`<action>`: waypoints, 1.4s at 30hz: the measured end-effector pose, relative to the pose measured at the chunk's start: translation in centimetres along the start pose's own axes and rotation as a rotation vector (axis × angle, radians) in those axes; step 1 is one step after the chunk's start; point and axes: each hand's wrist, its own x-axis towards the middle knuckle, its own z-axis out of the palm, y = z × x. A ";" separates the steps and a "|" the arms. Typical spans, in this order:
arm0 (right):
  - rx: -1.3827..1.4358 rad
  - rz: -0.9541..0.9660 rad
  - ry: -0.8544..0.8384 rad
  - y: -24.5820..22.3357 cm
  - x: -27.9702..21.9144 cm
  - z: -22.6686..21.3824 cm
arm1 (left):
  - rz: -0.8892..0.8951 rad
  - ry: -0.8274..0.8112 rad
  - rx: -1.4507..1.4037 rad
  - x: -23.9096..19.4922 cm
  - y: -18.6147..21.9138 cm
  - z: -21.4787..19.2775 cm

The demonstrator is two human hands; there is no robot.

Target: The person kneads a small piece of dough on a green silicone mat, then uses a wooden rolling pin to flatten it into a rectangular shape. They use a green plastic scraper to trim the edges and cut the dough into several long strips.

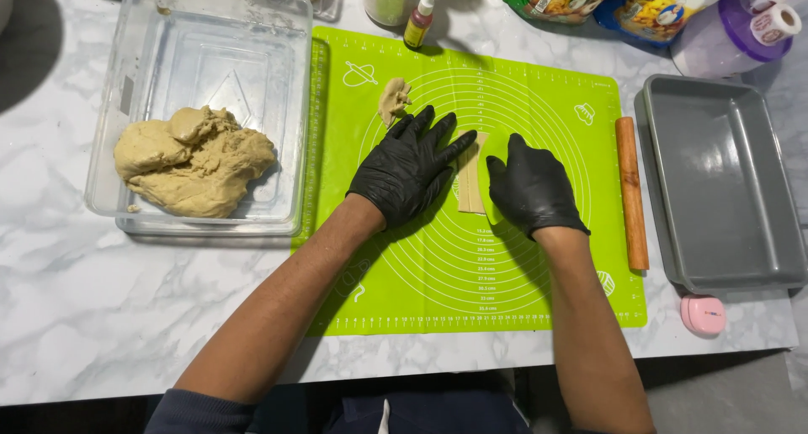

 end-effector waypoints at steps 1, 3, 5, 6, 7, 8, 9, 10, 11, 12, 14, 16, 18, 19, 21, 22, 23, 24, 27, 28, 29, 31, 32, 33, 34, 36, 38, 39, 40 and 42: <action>0.001 0.005 -0.001 -0.5 -0.8 0.1 | 0.004 -0.003 -0.002 -0.1 0.1 0.3; -0.016 0.053 0.021 -1.8 -2.1 -0.1 | -0.006 -0.016 0.003 0.0 0.0 0.5; -0.001 0.101 0.076 -4.0 -4.7 -0.5 | -0.007 0.003 0.017 -0.1 -0.3 1.2; 0.017 0.152 0.132 -5.1 -6.0 -0.8 | -0.005 0.020 0.033 0.0 -0.4 1.5; 0.018 0.154 0.138 -4.8 -6.1 -0.2 | 0.000 0.023 0.036 -0.1 -0.4 1.3; 0.037 0.204 0.179 -4.4 -6.3 0.4 | 0.002 0.033 0.035 -0.1 -0.3 1.2; 0.056 0.253 0.220 -4.0 -6.4 1.0 | 0.004 0.042 0.034 -0.1 -0.2 1.0; 0.062 0.262 0.231 -3.2 -6.5 1.2 | 0.018 0.044 0.039 -0.1 -0.1 1.1; 0.139 0.239 0.263 -2.4 -6.5 1.4 | 0.012 0.048 0.036 -0.1 0.0 1.1; 0.210 0.204 0.295 -1.6 -6.4 1.6 | -0.005 0.059 0.035 -0.2 0.0 1.1; 0.224 0.197 0.324 -0.3 -4.9 0.5 | 0.001 0.064 0.035 -0.1 0.0 0.8; 0.241 0.198 0.350 1.1 -2.9 -0.1 | 0.012 0.061 0.032 0.0 -0.1 0.7; 0.324 0.197 0.250 2.8 -0.2 -0.5 | -0.018 0.026 -0.031 0.1 -0.3 0.5; 0.329 0.203 0.257 2.5 0.1 -0.9 | -0.008 0.025 -0.027 0.0 -0.3 0.6; 0.279 0.149 0.232 1.9 1.0 -1.8 | -0.081 0.012 -0.101 -0.2 -0.5 0.7; 0.281 0.147 0.234 1.9 1.4 -2.0 | -0.080 0.013 -0.098 -0.2 -0.7 0.9; 0.281 0.147 0.199 1.9 1.7 -2.1 | -0.097 0.027 -0.167 -0.1 -1.0 1.2; 0.279 0.148 0.161 1.9 1.9 -2.1 | -0.114 0.038 -0.238 -0.2 -1.2 1.7; 0.226 0.129 0.130 1.3 2.3 -2.3 | -0.111 0.025 -0.195 -0.3 -1.4 2.2; 0.226 0.129 0.126 1.3 2.4 -2.2 | -0.113 0.022 -0.197 -0.2 -1.6 2.5; 0.226 0.124 0.128 1.2 2.5 -2.1 | -0.102 0.032 -0.190 -0.2 -1.8 2.7; 0.224 0.122 0.125 1.3 2.8 -1.8 | -0.091 0.039 -0.186 -0.2 -1.8 3.0; 0.211 0.120 0.120 1.3 3.1 -1.6 | -0.092 0.041 -0.187 -0.2 -1.8 2.9; 0.197 0.118 0.114 1.3 3.3 -1.4 | -0.092 0.043 -0.188 -0.3 -1.8 2.9; 0.197 0.116 0.110 1.0 3.2 -1.8 | -0.096 0.043 -0.188 -0.3 -1.6 2.5; 0.224 0.100 0.109 0.5 2.9 -2.5 | -0.086 0.051 -0.171 -0.3 -1.3 1.8; 0.222 0.083 0.111 0.4 3.2 -2.2 | -0.092 0.051 -0.172 -0.3 -1.3 1.9; 0.219 0.067 0.117 0.4 3.3 -2.1 | -0.095 0.053 -0.173 -0.3 -1.3 1.9; 0.219 0.064 0.115 0.5 3.5 -2.1 | -0.098 0.053 -0.173 -0.4 -1.4 2.1; 0.209 0.067 0.106 0.6 3.7 -1.9 | -0.078 0.052 -0.165 -0.4 -1.6 2.4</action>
